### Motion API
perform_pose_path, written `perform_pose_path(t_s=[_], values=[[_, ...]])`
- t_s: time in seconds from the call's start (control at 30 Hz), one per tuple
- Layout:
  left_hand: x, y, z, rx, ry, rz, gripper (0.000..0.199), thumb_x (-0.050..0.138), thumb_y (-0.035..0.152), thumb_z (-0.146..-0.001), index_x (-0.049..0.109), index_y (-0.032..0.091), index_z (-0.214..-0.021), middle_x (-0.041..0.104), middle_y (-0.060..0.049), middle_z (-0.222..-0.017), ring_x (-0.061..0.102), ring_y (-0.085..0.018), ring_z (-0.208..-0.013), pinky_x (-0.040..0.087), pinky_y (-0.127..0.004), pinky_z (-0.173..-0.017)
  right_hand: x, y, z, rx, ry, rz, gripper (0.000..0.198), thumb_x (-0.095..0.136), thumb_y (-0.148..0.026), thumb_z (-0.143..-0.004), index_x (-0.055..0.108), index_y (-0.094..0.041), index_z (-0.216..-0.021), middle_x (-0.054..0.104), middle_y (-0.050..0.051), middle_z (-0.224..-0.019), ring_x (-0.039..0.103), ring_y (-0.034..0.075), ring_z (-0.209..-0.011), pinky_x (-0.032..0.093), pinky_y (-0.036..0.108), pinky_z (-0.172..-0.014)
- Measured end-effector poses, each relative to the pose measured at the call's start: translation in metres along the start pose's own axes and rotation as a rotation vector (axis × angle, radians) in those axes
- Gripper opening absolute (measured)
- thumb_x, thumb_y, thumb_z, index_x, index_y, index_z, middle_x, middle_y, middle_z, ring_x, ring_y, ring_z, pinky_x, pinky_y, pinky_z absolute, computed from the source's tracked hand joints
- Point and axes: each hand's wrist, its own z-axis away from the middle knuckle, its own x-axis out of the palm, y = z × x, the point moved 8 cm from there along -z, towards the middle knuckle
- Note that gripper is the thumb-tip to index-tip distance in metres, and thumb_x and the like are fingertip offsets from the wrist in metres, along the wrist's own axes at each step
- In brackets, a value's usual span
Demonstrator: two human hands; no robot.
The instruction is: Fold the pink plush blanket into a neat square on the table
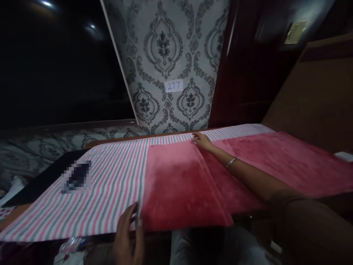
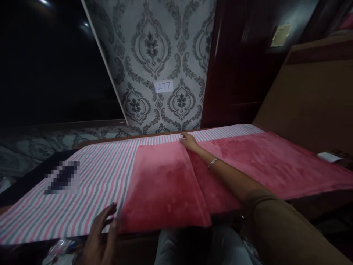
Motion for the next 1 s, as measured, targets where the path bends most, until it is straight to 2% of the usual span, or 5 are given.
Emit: perform_pose_path(t_s=[0.17,0.33,0.57,0.77,1.0], values=[[0.079,0.074,-0.01,0.434,-0.26,-0.146,0.049,0.041,0.036,-0.096,0.049,0.021,-0.142,0.053,-0.012,-0.146,0.049,-0.027,-0.135,0.043,-0.049,-0.111,-0.015,0.047,0.048,0.231,-0.074,-0.083,0.043,0.053,-0.03,-0.092,0.056,-0.013,-0.131,0.071,0.005,-0.071,0.064,0.017,-0.052,0.055,0.03,-0.058],[0.131,0.093,-0.028,0.48,-0.405,-0.407,0.056,0.046,0.039,-0.094,0.048,0.011,-0.143,0.044,-0.022,-0.152,0.037,-0.036,-0.143,0.029,-0.06,-0.116,0.001,0.041,0.074,0.236,-0.166,-0.139,0.046,0.054,-0.03,-0.091,0.054,-0.013,-0.134,0.072,0.004,-0.074,0.068,0.019,-0.06,0.056,0.029,-0.058],[0.164,0.079,-0.028,0.312,-0.633,-0.687,0.065,0.049,0.051,-0.093,0.042,0.021,-0.149,0.027,-0.018,-0.161,0.018,-0.043,-0.149,0.016,-0.073,-0.112,0.008,0.013,0.089,0.056,-0.094,-0.133,0.064,0.061,-0.01,-0.079,0.048,-0.018,-0.141,0.055,0.012,-0.144,0.055,0.023,-0.128,0.045,0.034,-0.106],[0.164,0.07,-0.027,0.226,-0.782,-0.758,0.066,0.043,0.054,-0.094,0.034,0.025,-0.154,0.019,-0.011,-0.165,0.014,-0.037,-0.152,0.021,-0.065,-0.116,0.003,0.004,0.105,0.034,-0.055,-0.021,0.065,0.053,-0.01,-0.083,0.042,-0.017,-0.147,0.056,0.015,-0.143,0.055,0.028,-0.128,0.044,0.042,-0.107],[0.175,0.097,-0.109,0.262,-0.656,-0.818,0.058,0.032,0.039,-0.099,0.034,0.017,-0.153,0.028,-0.014,-0.162,0.025,-0.027,-0.15,0.022,-0.055,-0.12,0.026,-0.053,0.119,-0.141,-0.128,0.464,0.07,0.049,-0.044,-0.096,0.028,-0.017,-0.157,0.021,0.017,-0.164,0.016,0.033,-0.152,0.018,0.051,-0.119]])
